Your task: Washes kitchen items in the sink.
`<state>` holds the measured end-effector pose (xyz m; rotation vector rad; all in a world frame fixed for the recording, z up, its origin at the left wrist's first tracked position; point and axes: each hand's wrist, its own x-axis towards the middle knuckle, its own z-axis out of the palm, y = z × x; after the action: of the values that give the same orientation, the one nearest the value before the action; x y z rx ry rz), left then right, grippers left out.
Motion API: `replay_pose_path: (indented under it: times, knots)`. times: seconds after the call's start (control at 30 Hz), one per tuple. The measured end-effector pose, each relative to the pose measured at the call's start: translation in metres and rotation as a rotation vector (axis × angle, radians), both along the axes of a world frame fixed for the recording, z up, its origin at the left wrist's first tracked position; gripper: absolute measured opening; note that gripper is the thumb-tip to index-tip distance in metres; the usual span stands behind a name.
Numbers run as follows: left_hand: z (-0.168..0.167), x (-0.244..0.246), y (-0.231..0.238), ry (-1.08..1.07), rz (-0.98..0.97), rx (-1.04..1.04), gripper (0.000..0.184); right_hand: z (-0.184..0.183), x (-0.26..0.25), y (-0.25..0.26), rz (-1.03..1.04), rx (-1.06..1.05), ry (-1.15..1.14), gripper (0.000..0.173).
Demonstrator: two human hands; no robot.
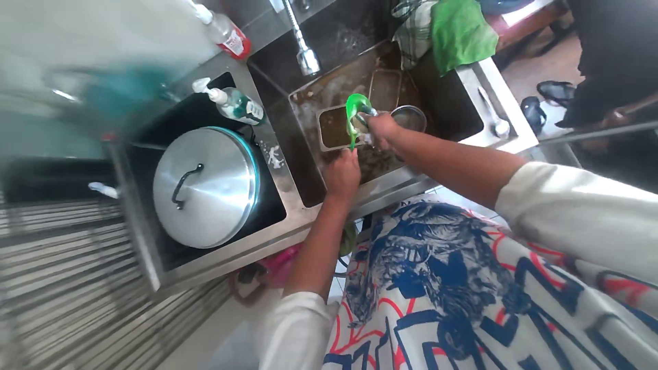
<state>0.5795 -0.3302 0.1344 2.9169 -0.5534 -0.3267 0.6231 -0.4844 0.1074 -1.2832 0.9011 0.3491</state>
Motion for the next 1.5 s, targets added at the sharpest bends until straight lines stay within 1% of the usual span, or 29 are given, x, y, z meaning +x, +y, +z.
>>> replay_pose_path:
  times: [0.17, 0.27, 0.5, 0.67, 0.77, 0.83, 0.9, 0.97, 1.03, 1.1, 1.17, 1.23, 1.3, 1.37, 1.4, 1.43, 1.5]
  knots:
    - [0.007, 0.007, -0.013, 0.135, 0.042, 0.102, 0.048, 0.020, -0.004, 0.024, 0.016, -0.036, 0.019, 0.041]
    - [0.012, 0.013, -0.013, 0.110, 0.053, 0.074, 0.042, 0.032, -0.006, 0.027, 0.027, -0.073, 0.004, 0.039]
    - [0.020, 0.024, -0.015, 0.128, 0.068, 0.053, 0.044, 0.034, -0.005, 0.026, 0.102, -0.160, -0.166, 0.036]
    - [0.014, 0.024, -0.010, 0.085, 0.054, -0.044, 0.044, 0.032, -0.010, 0.024, 0.106, -0.115, -0.318, 0.032]
    - [0.021, 0.022, -0.014, 0.100, 0.032, 0.037, 0.044, 0.030, -0.012, 0.025, 0.012, -0.055, -0.259, 0.033]
    - [0.025, 0.020, -0.018, 0.119, 0.006, 0.096, 0.047, 0.027, -0.009, 0.026, -0.071, -0.017, -0.209, 0.032]
    - [0.028, 0.018, -0.020, 0.141, -0.014, 0.131, 0.049, 0.023, -0.004, 0.026, -0.116, 0.001, -0.153, 0.031]
    - [0.028, 0.015, -0.020, 0.135, -0.049, 0.169, 0.048, 0.019, 0.002, 0.024, -0.145, 0.011, -0.111, 0.030]
    - [0.029, 0.010, -0.023, 0.137, -0.062, 0.195, 0.046, 0.014, 0.007, 0.019, -0.159, -0.011, -0.089, 0.030]
    - [0.029, 0.003, -0.024, 0.145, -0.059, 0.191, 0.049, 0.011, 0.011, 0.010, -0.141, -0.101, -0.091, 0.031]
    - [0.030, -0.001, -0.021, 0.153, -0.073, 0.181, 0.051, 0.003, 0.014, -0.003, -0.059, -0.219, -0.184, 0.033]
    - [0.032, 0.000, -0.009, 0.153, -0.124, 0.162, 0.049, -0.002, 0.016, -0.023, 0.122, -0.328, -0.344, 0.031]
    - [0.034, 0.007, 0.011, 0.133, -0.210, 0.137, 0.046, -0.013, 0.022, -0.046, 0.324, -0.406, -0.572, 0.026]
    - [0.036, 0.018, 0.035, 0.095, -0.322, 0.085, 0.043, -0.022, 0.033, -0.066, 0.530, -0.438, -0.791, 0.021]
    - [0.040, 0.023, 0.044, 0.092, -0.369, 0.082, 0.042, -0.018, 0.038, -0.073, 0.637, -0.467, -0.864, 0.020]
    - [0.044, 0.029, 0.050, 0.078, -0.414, 0.079, 0.040, -0.005, 0.042, -0.076, 0.738, -0.506, -0.892, 0.018]
    - [0.047, 0.037, 0.060, 0.013, -0.481, 0.059, 0.038, 0.027, 0.046, -0.077, 0.908, -0.600, -0.874, 0.016]
